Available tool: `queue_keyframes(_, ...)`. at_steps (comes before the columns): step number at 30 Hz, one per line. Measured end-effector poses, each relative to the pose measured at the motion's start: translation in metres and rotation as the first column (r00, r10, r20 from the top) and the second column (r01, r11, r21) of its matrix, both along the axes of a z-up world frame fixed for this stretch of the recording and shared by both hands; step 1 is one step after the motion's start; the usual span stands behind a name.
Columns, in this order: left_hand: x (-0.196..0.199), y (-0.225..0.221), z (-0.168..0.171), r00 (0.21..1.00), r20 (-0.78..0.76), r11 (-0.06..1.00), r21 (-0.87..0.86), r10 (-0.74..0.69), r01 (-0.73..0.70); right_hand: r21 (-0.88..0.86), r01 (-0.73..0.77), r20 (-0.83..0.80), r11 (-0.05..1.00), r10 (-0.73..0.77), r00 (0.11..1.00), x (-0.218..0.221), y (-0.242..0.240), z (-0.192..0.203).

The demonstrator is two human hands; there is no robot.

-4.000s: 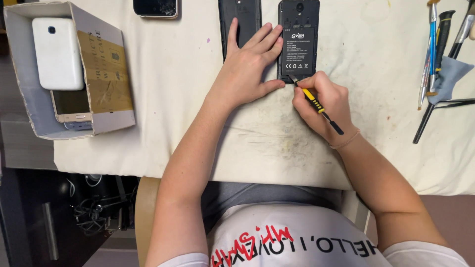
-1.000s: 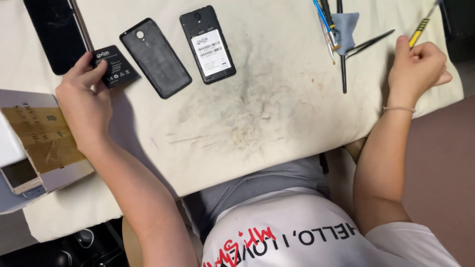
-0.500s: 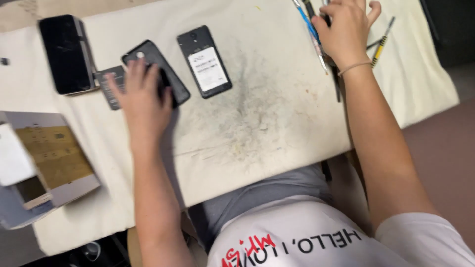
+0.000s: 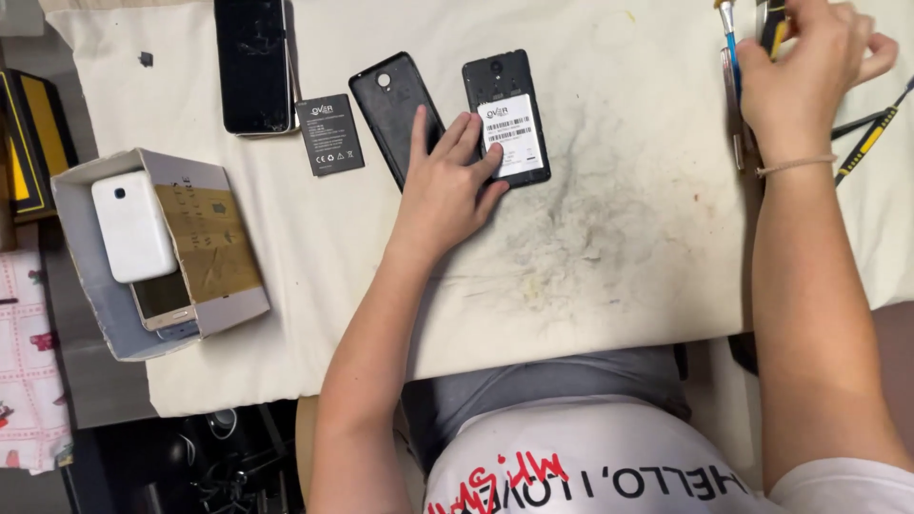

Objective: Disassembling a mobile phone by removing the back cover and using prying tools to separate the internal components.

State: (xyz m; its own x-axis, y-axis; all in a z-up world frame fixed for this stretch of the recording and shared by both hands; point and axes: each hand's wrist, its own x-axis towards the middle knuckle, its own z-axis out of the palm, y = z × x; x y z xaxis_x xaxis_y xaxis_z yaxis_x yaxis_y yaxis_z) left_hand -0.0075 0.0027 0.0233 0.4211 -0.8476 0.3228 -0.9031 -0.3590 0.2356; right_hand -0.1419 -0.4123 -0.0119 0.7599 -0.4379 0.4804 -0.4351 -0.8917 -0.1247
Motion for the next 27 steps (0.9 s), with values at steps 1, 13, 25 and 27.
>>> queue_keyframes(1, -0.005, 0.0, -0.002, 1.0, -0.001, 1.0, -0.007, 0.012, -0.012, -0.007, -0.012, -0.001, 1.0, 0.012, 1.0, 0.004, 0.015, 0.02)
queue_keyframes(13, -0.006, 0.001, -0.001, 0.978, -0.1, 0.975, 0.142, 0.184, -0.169, 0.824, -0.54, 0.556, 0.171, -0.427, 0.713, 0.112, 0.143, 0.025)
queue_keyframes(25, 0.006, 0.005, -0.007, 0.958, -0.214, 0.962, 0.234, 0.192, -0.14, 0.695, -0.616, 0.692, 0.372, -0.114, 0.712, 0.124, 0.164, -0.028)
queue_keyframes(27, 0.006, 0.004, -0.006, 0.96, -0.2, 0.957, 0.251, 0.198, -0.145, 0.681, -0.597, 0.668, 0.424, -0.028, 0.743, 0.123, 0.163, -0.032)
